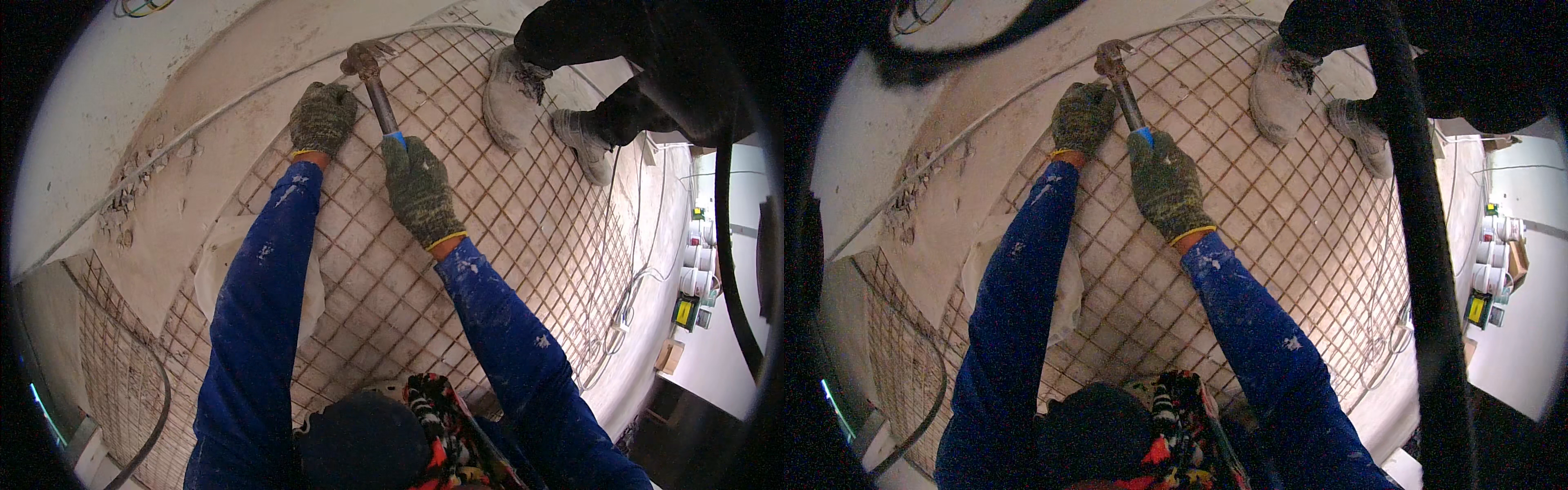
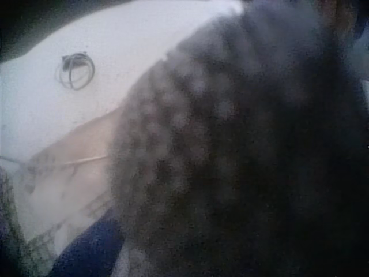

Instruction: The person secures a wire mesh to a concrete floor using wire ties, pliers, and a hammer. They bend and twist wire ties around the mesh intersections, cut excess wire, and hammer nails to fasten the mesh in place.

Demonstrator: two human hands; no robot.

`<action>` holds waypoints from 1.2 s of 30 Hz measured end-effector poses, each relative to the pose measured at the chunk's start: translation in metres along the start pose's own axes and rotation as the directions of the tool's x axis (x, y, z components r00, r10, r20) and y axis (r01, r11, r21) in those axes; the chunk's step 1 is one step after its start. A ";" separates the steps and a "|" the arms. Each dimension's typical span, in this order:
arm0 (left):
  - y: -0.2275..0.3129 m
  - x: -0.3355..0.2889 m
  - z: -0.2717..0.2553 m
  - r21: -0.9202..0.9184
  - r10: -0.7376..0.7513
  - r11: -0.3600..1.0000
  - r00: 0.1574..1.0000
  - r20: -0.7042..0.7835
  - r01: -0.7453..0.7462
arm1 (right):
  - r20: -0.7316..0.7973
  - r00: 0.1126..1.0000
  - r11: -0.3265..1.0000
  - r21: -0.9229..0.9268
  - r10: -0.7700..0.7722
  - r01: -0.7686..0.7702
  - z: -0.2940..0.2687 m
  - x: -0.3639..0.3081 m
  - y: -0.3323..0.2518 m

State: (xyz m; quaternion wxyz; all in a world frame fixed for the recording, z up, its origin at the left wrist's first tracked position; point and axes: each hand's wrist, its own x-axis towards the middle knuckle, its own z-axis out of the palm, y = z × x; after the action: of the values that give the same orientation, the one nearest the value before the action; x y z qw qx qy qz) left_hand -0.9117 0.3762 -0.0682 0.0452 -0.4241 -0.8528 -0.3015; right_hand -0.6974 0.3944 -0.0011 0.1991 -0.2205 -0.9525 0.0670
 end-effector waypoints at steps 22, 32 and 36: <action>0.068 -0.130 -0.073 -0.176 0.217 0.969 0.940 0.265 -0.175 | 0.452 0.681 0.685 0.186 0.576 -0.704 -0.133 -0.377 -0.036; 0.067 -0.352 -0.135 -0.273 0.370 0.909 0.911 0.182 -0.315 | 0.472 0.789 0.798 0.251 0.393 -0.548 -0.137 -0.320 -0.060; 0.052 -0.352 -0.124 -0.286 0.394 0.911 0.835 0.385 -0.297 | 0.325 0.908 0.879 0.306 0.265 -0.366 -0.139 -0.244 -0.059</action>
State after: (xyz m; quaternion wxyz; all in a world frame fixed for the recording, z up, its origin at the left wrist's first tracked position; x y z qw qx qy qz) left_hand -0.6708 0.0863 -0.0604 -0.1382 -0.6305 -0.7121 -0.2762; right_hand -0.4631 0.2380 0.0527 0.0889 -0.3224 -0.8928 0.3017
